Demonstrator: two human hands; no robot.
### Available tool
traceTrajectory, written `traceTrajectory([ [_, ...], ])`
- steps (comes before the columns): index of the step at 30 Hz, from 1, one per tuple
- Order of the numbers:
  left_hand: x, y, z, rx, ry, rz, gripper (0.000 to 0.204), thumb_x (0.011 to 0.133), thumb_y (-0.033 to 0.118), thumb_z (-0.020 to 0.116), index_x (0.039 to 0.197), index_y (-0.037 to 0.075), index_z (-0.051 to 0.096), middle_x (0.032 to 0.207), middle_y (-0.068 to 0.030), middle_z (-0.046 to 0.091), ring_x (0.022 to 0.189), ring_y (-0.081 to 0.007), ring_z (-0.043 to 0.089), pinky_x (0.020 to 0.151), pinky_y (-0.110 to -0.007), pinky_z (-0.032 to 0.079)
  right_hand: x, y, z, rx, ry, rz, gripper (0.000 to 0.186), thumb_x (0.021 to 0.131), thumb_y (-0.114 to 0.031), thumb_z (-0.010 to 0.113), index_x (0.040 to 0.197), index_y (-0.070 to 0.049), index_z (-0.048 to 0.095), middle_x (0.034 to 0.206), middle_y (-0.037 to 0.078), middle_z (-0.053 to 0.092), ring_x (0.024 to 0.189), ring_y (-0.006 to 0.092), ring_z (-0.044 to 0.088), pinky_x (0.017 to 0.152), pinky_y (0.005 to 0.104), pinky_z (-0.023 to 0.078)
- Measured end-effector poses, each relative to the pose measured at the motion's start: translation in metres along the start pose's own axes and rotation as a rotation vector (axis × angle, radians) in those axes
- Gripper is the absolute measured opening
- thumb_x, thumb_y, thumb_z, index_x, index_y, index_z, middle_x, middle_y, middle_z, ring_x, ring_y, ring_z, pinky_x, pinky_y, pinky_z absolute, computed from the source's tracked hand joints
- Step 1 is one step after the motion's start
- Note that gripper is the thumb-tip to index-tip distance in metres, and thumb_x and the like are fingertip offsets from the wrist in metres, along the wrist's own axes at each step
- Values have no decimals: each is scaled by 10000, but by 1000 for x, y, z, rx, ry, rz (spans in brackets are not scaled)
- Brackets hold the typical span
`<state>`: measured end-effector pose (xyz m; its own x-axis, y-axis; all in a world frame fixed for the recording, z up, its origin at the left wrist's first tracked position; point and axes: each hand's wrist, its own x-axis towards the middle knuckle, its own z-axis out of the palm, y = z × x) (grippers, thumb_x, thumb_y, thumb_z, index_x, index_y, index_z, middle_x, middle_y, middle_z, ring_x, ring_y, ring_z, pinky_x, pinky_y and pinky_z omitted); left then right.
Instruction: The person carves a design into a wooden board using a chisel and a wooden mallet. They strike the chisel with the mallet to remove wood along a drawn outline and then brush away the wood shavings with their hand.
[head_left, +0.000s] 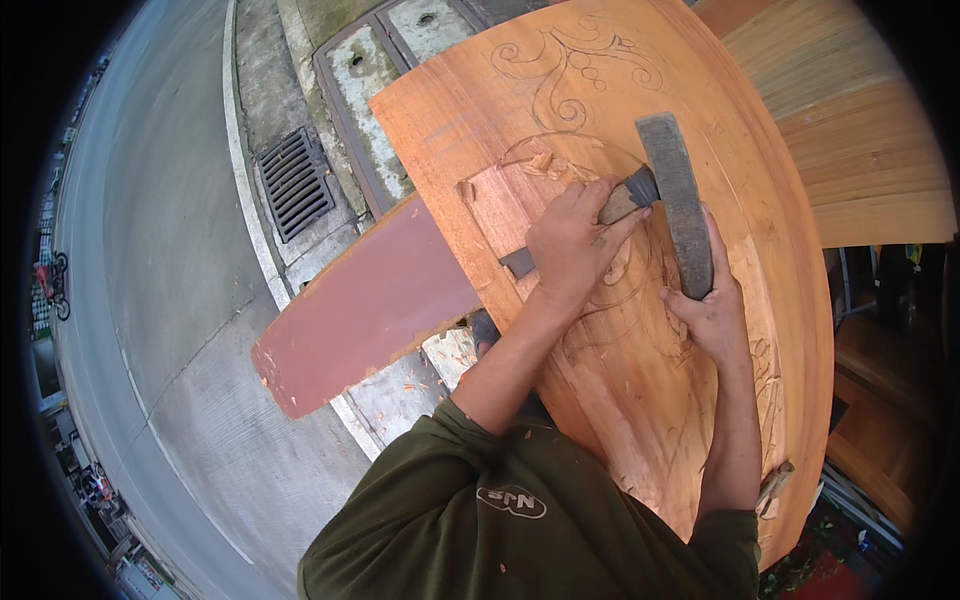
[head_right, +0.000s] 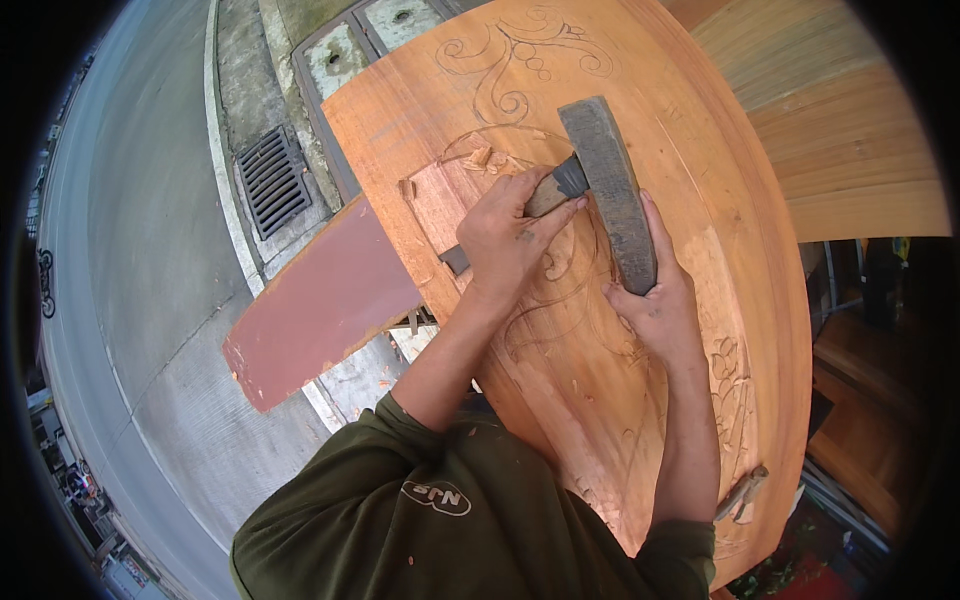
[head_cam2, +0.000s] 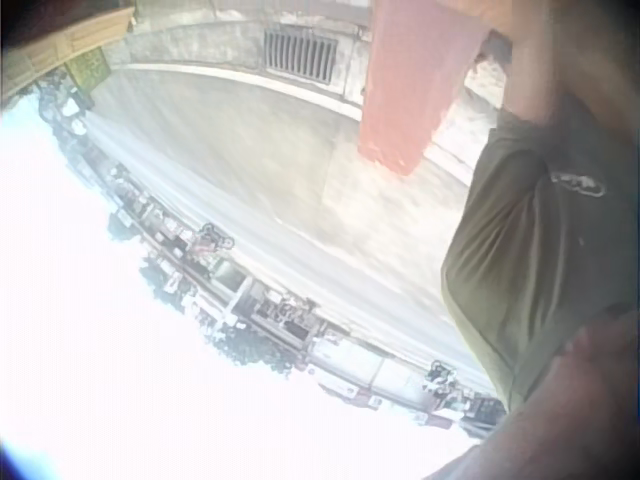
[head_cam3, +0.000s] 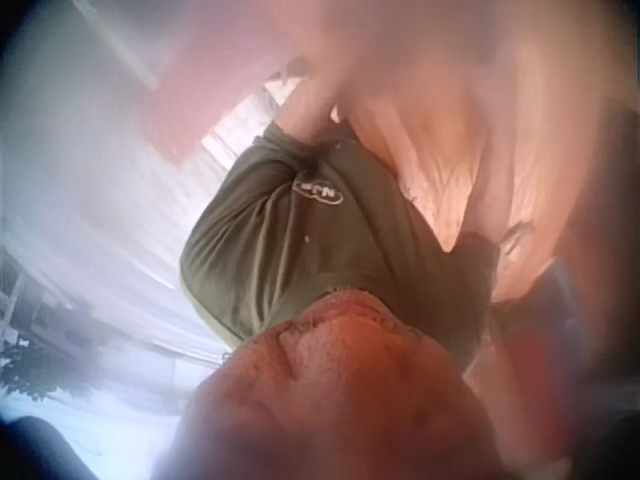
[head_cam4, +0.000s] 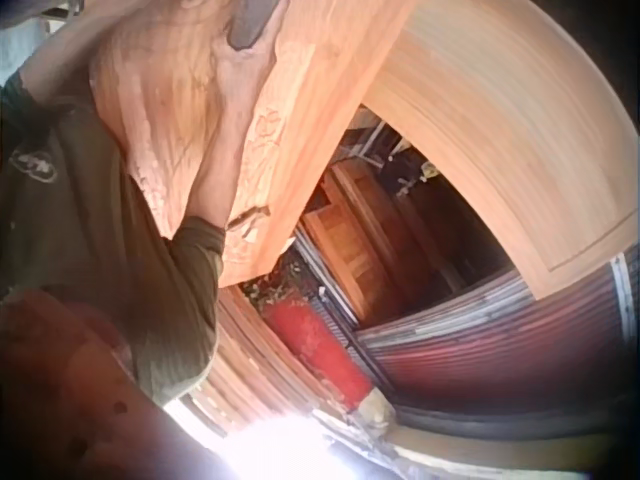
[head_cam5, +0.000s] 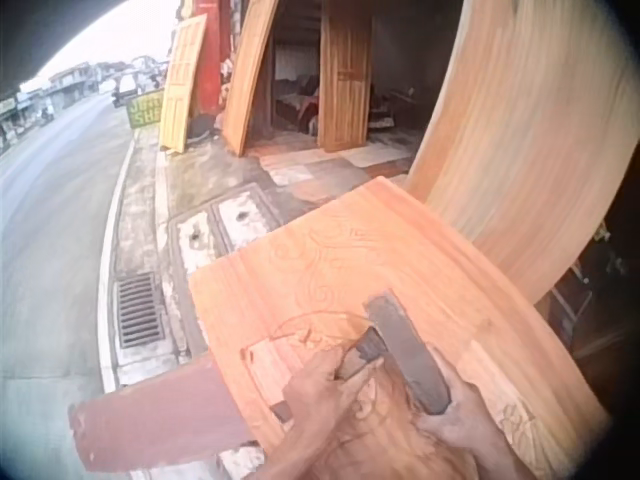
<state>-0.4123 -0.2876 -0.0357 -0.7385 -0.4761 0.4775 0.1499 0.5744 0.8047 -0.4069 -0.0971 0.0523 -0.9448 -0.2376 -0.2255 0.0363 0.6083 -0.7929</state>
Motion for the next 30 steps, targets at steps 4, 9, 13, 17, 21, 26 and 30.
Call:
traceTrajectory([
  [4,51,11,-67,-548,-158,-481,304,871,210,928,1063,11,804,840,42,702,753,-31,553,658,-226,433,-24,33,-18,-119,105,-136,1085,815,15,840,1733,-155,287,1345,78,677,1112,173,663,963,342,550],
  [9,60,-39,-145,-219,-33,-430,331,853,198,943,1074,-3,801,819,49,678,750,-38,544,697,-220,453,-106,92,-21,443,594,107,836,878,-1,832,1599,-66,413,1064,96,664,853,159,646,800,328,553],
  [13,-3,-71,-154,157,-242,-160,418,807,225,957,1145,39,798,952,-66,776,798,-159,712,722,-301,559,-155,122,-4,527,879,-15,370,958,-58,762,1271,-40,565,958,100,635,791,181,650,746,345,553],
  [17,-34,-47,-131,211,-454,-76,429,816,183,942,1201,70,789,1167,-81,781,1004,-220,776,864,-340,618,-197,150,1,439,1067,-23,382,966,-55,752,1276,-3,535,988,105,642,817,188,650,768,352,547],
  [21,-37,-51,-123,326,-485,10,412,807,302,919,1153,133,773,1243,-26,738,889,-275,768,714,-395,605,-207,155,11,414,1167,-49,411,959,-29,736,1302,11,513,987,107,641,837,192,650,809,366,543],
  [26,-47,-53,-127,501,-561,14,357,800,304,901,1047,107,734,1068,-58,725,831,-325,737,689,-442,586,-206,155,13,442,1185,-109,351,959,-11,720,1261,15,543,1000,108,650,837,198,656,807,366,551],
  [30,-56,-44,-134,518,-584,35,344,794,293,894,1009,84,726,1003,-88,731,834,-342,737,689,-452,576,-208,164,20,454,1211,-168,305,956,3,718,1219,6,562,1006,110,656,842,199,660,810,362,560],
])
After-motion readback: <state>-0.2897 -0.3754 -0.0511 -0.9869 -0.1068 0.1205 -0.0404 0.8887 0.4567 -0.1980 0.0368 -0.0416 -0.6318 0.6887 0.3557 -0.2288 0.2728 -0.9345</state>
